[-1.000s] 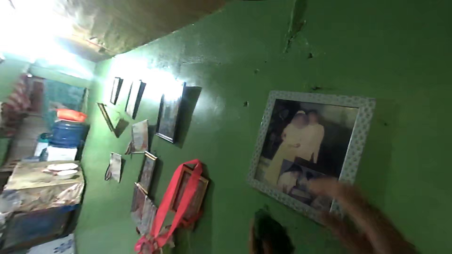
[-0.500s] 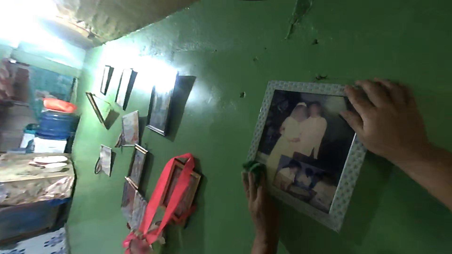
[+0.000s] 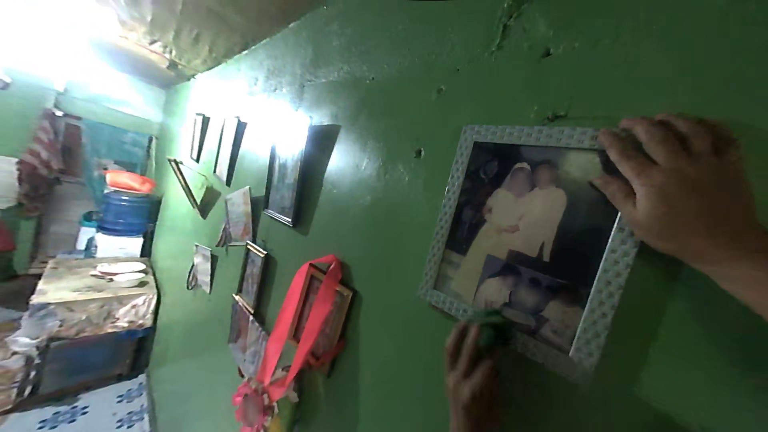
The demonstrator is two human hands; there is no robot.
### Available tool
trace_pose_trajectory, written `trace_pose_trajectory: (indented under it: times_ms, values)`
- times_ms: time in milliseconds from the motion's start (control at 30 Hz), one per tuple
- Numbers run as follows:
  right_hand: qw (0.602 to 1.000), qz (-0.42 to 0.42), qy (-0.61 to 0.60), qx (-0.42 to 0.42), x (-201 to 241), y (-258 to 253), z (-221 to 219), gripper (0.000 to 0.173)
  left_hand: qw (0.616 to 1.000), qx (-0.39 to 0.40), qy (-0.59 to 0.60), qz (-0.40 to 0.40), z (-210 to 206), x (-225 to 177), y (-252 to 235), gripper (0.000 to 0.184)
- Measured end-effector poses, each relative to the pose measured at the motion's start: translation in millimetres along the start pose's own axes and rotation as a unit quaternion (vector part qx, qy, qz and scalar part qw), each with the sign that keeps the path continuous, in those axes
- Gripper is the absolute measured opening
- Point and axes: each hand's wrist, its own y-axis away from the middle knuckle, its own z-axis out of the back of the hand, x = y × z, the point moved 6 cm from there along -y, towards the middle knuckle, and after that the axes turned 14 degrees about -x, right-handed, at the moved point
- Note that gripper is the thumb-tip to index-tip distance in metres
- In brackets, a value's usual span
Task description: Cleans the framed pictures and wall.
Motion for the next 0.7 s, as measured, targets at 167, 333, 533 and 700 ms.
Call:
trace_pose_trajectory:
  times_ms: [167, 333, 533, 700]
  values:
    - [1.000, 0.005, 0.002, -0.001, 2, 0, 1, 0.052, 0.987, -0.037, -0.150, 0.039, 9, 40, -30, 0.024]
    - [1.000, 0.001, -0.004, -0.012, 2, 0, -1, 0.053, 0.998, 0.022, 0.040, 0.034, -2, -33, 20, 0.017]
    - [1.000, 0.000, -0.007, -0.007, 2, -1, 0, 0.052, 0.997, 0.007, -0.073, 0.019, 11, 0, 2, 0.021]
    - [1.000, 0.001, 0.000, -0.006, 1, -1, -2, 0.052, 0.991, -0.020, -0.131, 0.035, 10, 13, -12, 0.020]
